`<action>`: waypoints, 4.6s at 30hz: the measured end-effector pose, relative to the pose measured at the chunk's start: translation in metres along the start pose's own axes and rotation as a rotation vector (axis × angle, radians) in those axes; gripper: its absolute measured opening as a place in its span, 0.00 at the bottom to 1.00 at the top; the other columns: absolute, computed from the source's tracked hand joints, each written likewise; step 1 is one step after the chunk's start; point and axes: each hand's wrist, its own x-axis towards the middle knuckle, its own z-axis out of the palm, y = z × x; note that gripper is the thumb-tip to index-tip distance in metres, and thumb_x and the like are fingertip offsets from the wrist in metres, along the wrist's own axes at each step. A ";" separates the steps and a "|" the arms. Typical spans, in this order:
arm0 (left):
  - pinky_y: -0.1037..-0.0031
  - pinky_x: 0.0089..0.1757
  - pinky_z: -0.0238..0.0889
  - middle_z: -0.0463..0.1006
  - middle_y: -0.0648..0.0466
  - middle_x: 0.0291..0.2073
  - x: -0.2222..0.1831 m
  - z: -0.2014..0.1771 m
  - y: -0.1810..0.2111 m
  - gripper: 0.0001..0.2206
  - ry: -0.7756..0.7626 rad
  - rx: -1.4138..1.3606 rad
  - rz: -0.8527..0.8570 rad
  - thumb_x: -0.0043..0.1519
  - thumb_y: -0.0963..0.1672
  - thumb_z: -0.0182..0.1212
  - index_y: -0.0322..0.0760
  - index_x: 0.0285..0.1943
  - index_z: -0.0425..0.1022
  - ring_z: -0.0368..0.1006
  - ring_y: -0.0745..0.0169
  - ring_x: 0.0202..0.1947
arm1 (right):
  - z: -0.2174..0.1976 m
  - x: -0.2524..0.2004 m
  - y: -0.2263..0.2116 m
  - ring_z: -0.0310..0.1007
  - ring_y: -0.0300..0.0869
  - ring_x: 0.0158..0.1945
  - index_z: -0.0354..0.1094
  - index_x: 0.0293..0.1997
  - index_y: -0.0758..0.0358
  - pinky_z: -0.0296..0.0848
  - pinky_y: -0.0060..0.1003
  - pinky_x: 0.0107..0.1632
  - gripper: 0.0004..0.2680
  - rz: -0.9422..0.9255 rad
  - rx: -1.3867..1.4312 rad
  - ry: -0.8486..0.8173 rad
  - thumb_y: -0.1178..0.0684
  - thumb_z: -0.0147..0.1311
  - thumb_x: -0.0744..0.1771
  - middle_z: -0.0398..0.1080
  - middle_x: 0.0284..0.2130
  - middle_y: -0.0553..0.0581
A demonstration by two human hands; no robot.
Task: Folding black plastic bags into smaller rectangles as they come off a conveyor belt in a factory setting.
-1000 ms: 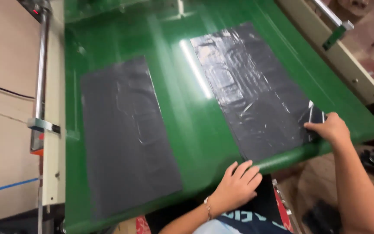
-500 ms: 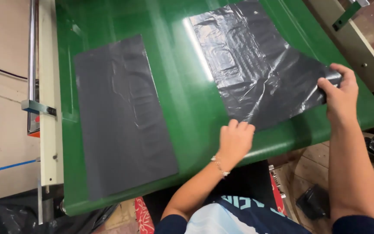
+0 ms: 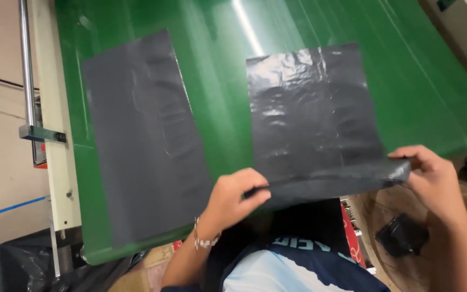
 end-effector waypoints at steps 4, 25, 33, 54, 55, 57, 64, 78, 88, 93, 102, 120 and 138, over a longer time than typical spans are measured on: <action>0.76 0.33 0.57 0.68 0.60 0.23 0.068 -0.005 -0.035 0.07 0.082 -0.125 -0.168 0.59 0.40 0.60 0.35 0.28 0.69 0.60 0.70 0.26 | 0.004 0.071 -0.004 0.62 0.41 0.39 0.72 0.38 0.61 0.60 0.35 0.44 0.06 -0.349 -0.197 0.090 0.65 0.63 0.64 0.66 0.34 0.53; 0.55 0.41 0.70 0.75 0.45 0.32 0.149 0.034 -0.215 0.11 0.314 0.364 -0.580 0.64 0.49 0.56 0.39 0.40 0.67 0.76 0.41 0.39 | 0.082 0.275 0.079 0.74 0.60 0.38 0.69 0.32 0.61 0.70 0.50 0.37 0.13 0.004 -0.419 0.115 0.42 0.64 0.63 0.72 0.27 0.63; 0.53 0.41 0.73 0.80 0.41 0.30 0.167 0.039 -0.195 0.13 0.354 0.579 -0.661 0.67 0.51 0.49 0.39 0.48 0.64 0.79 0.37 0.34 | 0.087 0.305 0.084 0.77 0.59 0.39 0.73 0.35 0.56 0.73 0.51 0.37 0.12 0.062 -0.563 0.145 0.39 0.60 0.65 0.74 0.28 0.60; 0.49 0.58 0.62 0.68 0.55 0.59 0.122 0.122 -0.159 0.27 -0.062 0.767 0.185 0.60 0.61 0.49 0.46 0.60 0.67 0.59 0.52 0.68 | 0.106 0.350 0.022 0.74 0.59 0.52 0.71 0.46 0.54 0.72 0.54 0.49 0.14 -0.069 -0.711 -0.082 0.44 0.62 0.60 0.76 0.42 0.63; 0.49 0.58 0.62 0.68 0.55 0.59 0.120 0.117 -0.156 0.27 -0.071 0.764 0.194 0.60 0.61 0.49 0.46 0.60 0.67 0.59 0.52 0.68 | 0.102 0.329 0.011 0.74 0.59 0.52 0.71 0.46 0.54 0.72 0.54 0.49 0.14 -0.058 -0.707 -0.076 0.44 0.62 0.60 0.76 0.42 0.63; 0.41 0.61 0.56 0.64 0.53 0.67 0.114 0.112 -0.152 0.31 -0.158 0.774 0.167 0.62 0.61 0.45 0.45 0.67 0.64 0.54 0.50 0.72 | 0.097 0.284 -0.004 0.74 0.56 0.50 0.66 0.54 0.43 0.72 0.54 0.49 0.15 -0.200 -0.469 0.146 0.48 0.61 0.63 0.75 0.43 0.56; 0.46 0.60 0.55 0.72 0.47 0.60 0.091 0.063 -0.136 0.29 -0.488 0.744 -0.168 0.65 0.58 0.46 0.43 0.71 0.61 0.66 0.45 0.62 | 0.051 0.114 0.016 0.72 0.44 0.52 0.75 0.39 0.44 0.62 0.41 0.57 0.11 -0.713 -0.330 0.335 0.60 0.67 0.59 0.75 0.38 0.40; 0.59 0.59 0.61 0.79 0.45 0.43 0.076 0.030 -0.112 0.08 0.170 0.896 0.102 0.59 0.41 0.59 0.31 0.41 0.79 0.73 0.45 0.49 | 0.045 0.096 0.040 0.59 0.60 0.74 0.78 0.38 0.44 0.56 0.61 0.71 0.08 -0.690 -0.632 0.116 0.48 0.53 0.61 0.72 0.59 0.55; 0.32 0.62 0.40 0.57 0.44 0.72 0.102 0.110 -0.109 0.38 -0.112 0.860 -0.093 0.57 0.60 0.56 0.36 0.71 0.61 0.43 0.36 0.74 | 0.138 0.144 0.020 0.61 0.56 0.69 0.64 0.67 0.62 0.54 0.51 0.70 0.27 -0.850 -0.693 0.129 0.33 0.48 0.67 0.66 0.63 0.64; 0.31 0.62 0.44 0.51 0.43 0.74 0.040 0.050 -0.094 0.46 -0.310 0.914 -0.089 0.55 0.65 0.49 0.33 0.74 0.53 0.39 0.39 0.76 | 0.075 0.128 0.052 0.48 0.58 0.76 0.55 0.75 0.66 0.43 0.54 0.75 0.29 -0.443 -0.958 0.049 0.34 0.41 0.69 0.56 0.71 0.69; 0.67 0.28 0.63 0.65 0.60 0.25 0.034 0.097 -0.163 0.11 -0.297 0.640 0.560 0.60 0.52 0.51 0.48 0.31 0.63 0.67 0.58 0.28 | 0.191 0.030 -0.002 0.57 0.59 0.70 0.61 0.63 0.69 0.51 0.53 0.72 0.24 -0.862 -0.502 -0.124 0.49 0.56 0.62 0.62 0.63 0.67; 0.60 0.32 0.71 0.74 0.56 0.21 0.165 0.153 -0.169 0.17 -0.039 0.622 -0.058 0.62 0.57 0.47 0.48 0.32 0.63 0.77 0.48 0.24 | 0.141 0.050 0.092 0.79 0.56 0.48 0.64 0.42 0.56 0.75 0.63 0.51 0.04 0.481 1.353 0.025 0.54 0.44 0.72 0.74 0.43 0.57; 0.44 0.56 0.57 0.71 0.49 0.57 -0.092 -0.016 -0.088 0.35 0.170 0.916 -0.029 0.56 0.65 0.48 0.41 0.58 0.70 0.62 0.46 0.65 | 0.251 -0.051 -0.096 0.64 0.55 0.63 0.56 0.62 0.72 0.70 0.64 0.59 0.17 -0.106 0.905 -0.364 0.63 0.48 0.66 0.66 0.48 0.65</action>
